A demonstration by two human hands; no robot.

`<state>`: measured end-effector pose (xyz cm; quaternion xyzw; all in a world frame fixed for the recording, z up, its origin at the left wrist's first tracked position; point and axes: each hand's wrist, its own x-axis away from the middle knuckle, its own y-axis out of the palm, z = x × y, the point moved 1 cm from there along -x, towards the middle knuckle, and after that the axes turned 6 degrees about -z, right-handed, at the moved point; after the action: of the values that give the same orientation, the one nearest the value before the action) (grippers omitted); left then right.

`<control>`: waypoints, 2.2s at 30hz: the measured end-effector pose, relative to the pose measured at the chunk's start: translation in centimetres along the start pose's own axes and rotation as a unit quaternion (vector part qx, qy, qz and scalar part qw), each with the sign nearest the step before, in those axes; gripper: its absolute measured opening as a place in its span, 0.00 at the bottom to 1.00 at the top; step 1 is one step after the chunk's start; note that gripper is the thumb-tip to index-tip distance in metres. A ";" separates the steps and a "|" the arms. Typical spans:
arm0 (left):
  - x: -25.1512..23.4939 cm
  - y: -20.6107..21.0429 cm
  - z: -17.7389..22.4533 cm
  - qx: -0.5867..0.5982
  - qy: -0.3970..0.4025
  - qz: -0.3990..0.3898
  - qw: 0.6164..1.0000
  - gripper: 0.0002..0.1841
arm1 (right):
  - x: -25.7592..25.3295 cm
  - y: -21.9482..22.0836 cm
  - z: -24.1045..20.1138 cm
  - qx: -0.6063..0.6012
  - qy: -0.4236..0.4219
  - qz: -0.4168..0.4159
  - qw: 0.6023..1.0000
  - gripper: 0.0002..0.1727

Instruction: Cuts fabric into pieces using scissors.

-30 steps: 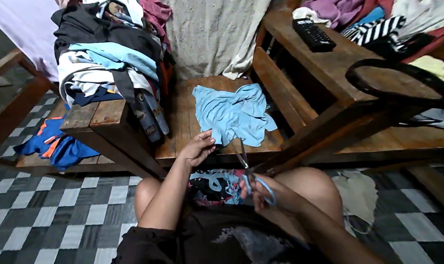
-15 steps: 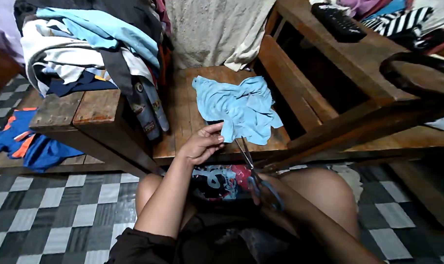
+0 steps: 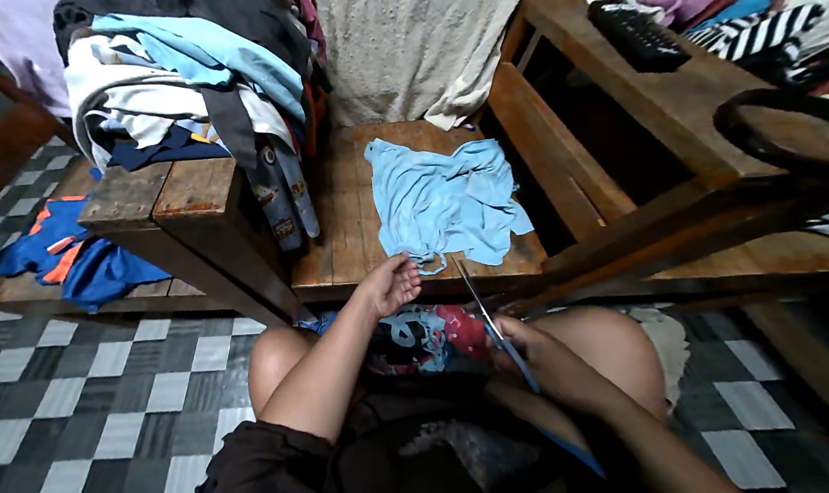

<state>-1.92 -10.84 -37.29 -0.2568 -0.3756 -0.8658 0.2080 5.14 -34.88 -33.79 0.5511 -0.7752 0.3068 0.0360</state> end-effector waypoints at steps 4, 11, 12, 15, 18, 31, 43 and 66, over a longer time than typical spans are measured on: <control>-0.5 -0.4 0.8 -0.206 0.097 0.096 0.969 0.15 | -1.0 -0.3 0.4 -0.026 0.014 0.049 0.998 0.18; -0.5 0.1 2.2 -0.345 0.056 0.100 0.932 0.20 | -10.0 -2.4 -0.9 0.005 0.067 0.183 0.981 0.29; -0.6 0.2 2.2 -0.351 0.047 0.095 0.930 0.20 | -11.4 -2.1 -1.0 0.023 0.068 0.186 0.980 0.29; -0.6 0.2 2.7 -0.363 0.031 0.084 0.927 0.20 | -13.9 -1.0 -2.0 0.103 0.102 0.173 0.974 0.28; -0.4 0.2 3.0 -0.356 0.013 0.071 0.932 0.20 | -14.7 -0.5 -2.7 0.140 0.123 0.176 0.967 0.25; -1.1 1.3 0.2 -0.051 -0.033 -0.017 0.998 0.24 | -8.7 -0.4 -5.1 -0.101 -0.052 0.207 0.972 0.20; 1.1 1.0 1.6 -0.032 0.165 -0.133 0.977 0.20 | -2.0 0.9 -3.4 -0.146 -0.060 0.091 0.983 0.19; 0.8 0.2 2.1 -0.076 0.180 -0.150 0.969 0.19 | -2.2 0.4 1.9 -0.174 -0.012 -0.089 0.981 0.13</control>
<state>-1.84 -9.48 -35.46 -0.0528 -0.2991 -0.9452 0.1195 6.14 -33.97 -36.35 0.6067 -0.7651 0.1562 0.1488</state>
